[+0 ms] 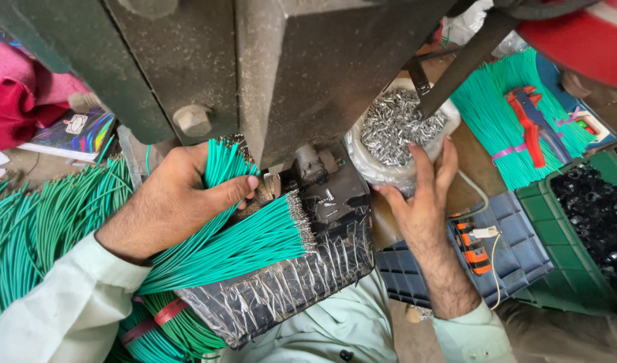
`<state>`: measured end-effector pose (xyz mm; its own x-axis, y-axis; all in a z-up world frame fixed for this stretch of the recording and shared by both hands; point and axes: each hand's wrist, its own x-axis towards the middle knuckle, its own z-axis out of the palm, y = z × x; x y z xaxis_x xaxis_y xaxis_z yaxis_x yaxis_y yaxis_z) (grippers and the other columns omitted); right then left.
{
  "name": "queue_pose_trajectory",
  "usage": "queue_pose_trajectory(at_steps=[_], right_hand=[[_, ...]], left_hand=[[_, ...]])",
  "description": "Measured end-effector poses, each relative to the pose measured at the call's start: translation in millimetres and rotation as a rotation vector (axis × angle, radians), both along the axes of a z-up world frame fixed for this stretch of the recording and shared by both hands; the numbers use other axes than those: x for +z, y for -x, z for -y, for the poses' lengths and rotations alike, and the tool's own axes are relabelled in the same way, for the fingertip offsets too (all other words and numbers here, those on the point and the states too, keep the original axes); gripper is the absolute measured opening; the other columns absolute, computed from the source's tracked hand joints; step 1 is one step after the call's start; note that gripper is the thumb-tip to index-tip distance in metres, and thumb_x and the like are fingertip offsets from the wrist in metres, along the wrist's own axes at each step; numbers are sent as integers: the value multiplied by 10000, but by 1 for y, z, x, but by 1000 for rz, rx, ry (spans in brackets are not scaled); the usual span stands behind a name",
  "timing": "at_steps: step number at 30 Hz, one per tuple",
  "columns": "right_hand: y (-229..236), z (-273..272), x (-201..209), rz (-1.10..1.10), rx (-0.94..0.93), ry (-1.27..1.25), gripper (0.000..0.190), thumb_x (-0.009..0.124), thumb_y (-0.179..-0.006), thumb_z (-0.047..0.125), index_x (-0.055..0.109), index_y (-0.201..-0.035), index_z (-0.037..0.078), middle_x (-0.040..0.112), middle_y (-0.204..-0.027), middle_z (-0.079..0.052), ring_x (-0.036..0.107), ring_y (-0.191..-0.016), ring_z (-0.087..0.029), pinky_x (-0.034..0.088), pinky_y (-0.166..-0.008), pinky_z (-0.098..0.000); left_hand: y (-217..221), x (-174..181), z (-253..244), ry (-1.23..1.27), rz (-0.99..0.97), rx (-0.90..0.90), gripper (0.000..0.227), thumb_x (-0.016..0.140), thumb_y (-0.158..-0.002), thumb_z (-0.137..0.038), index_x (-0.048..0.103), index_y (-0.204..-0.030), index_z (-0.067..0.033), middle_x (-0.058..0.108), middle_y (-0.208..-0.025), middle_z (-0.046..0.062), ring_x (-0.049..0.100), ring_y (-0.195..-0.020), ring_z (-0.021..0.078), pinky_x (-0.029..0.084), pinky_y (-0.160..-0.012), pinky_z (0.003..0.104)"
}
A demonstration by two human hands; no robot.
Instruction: The person repeatedly inserts green insulated wires into a press machine and crimps metal connectors onto their ends. The person holds a bundle of wires in the left hand and feeds individual wires into the press with the right hand, then removes the finished wire and places it into a tray.
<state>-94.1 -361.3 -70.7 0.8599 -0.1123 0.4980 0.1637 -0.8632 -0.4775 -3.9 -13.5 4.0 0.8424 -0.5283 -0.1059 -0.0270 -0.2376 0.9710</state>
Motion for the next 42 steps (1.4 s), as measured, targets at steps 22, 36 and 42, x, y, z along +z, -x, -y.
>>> queue_pose_trajectory(at_steps=[22, 36, 42], right_hand=[[-3, -37, 54, -140, 353, -56, 179, 683, -961, 48, 723, -1136, 44, 712, -1095, -83, 715, -987, -212, 576, -867, -330], [-30, -73, 58, -338, 487, -606, 196, 674, -923, 36, 613, -1105, -1, 737, -909, -10, 689, -844, -64, 566, -753, -233], [-36, -121, 46, -271, 381, -559, 59, 692, -998, 14, 718, -1018, -35, 713, -874, -93, 625, -799, -111, 519, -709, -253]], left_hand=[[-5, 2, 4, -58, 1, -25, 163, 703, -902, -177, 750, -913, -21, 763, -749, 31, 684, -710, 86, 576, -654, 285], [-4, 1, -8, 17, -54, -13, 158, 744, -877, -156, 781, -844, -6, 744, -697, 28, 645, -634, 73, 549, -586, 285], [2, 2, -13, 24, 31, 35, 161, 720, -905, -152, 732, -846, -3, 713, -685, 6, 657, -625, 68, 557, -586, 272]])
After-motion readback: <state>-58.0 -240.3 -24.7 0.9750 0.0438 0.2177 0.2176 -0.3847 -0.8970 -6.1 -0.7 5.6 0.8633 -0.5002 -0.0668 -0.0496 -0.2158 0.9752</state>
